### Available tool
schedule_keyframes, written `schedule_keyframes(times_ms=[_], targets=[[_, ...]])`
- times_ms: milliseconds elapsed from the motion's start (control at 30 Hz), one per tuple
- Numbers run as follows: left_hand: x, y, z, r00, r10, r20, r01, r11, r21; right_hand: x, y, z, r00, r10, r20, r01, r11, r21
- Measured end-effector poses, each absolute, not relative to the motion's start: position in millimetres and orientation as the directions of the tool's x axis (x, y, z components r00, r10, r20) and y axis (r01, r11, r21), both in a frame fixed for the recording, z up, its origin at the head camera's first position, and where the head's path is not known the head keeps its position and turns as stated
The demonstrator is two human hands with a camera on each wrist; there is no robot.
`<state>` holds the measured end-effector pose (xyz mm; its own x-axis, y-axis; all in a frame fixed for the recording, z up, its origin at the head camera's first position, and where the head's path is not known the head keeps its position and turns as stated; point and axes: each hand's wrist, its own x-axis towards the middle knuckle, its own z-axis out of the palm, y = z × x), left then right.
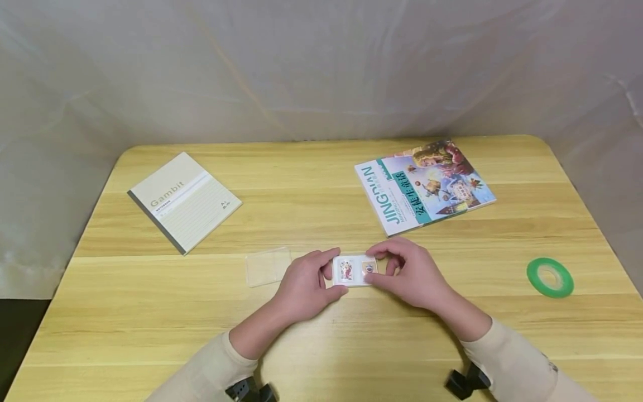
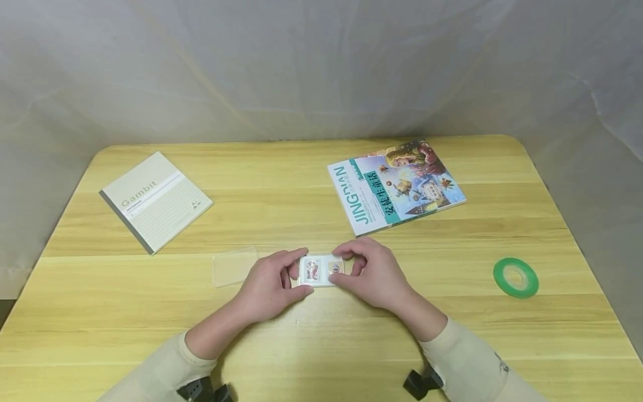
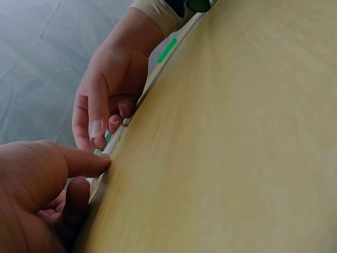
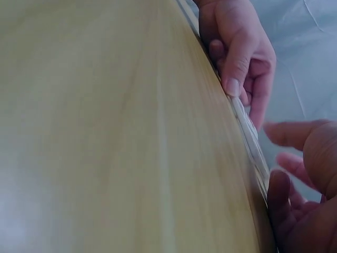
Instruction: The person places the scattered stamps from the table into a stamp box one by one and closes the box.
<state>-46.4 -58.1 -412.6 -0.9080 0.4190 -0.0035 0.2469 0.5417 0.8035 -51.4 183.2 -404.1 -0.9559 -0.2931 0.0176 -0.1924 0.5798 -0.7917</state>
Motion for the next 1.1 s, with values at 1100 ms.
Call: schedule_keyframes(times_ms=[1100], targets=[[-45, -59, -415, -0.910, 0.415, 0.014, 0.253, 0.527, 0.811, -55, 204, -416, -0.880, -0.456, 0.134, -0.434, 0.656, -0.617]])
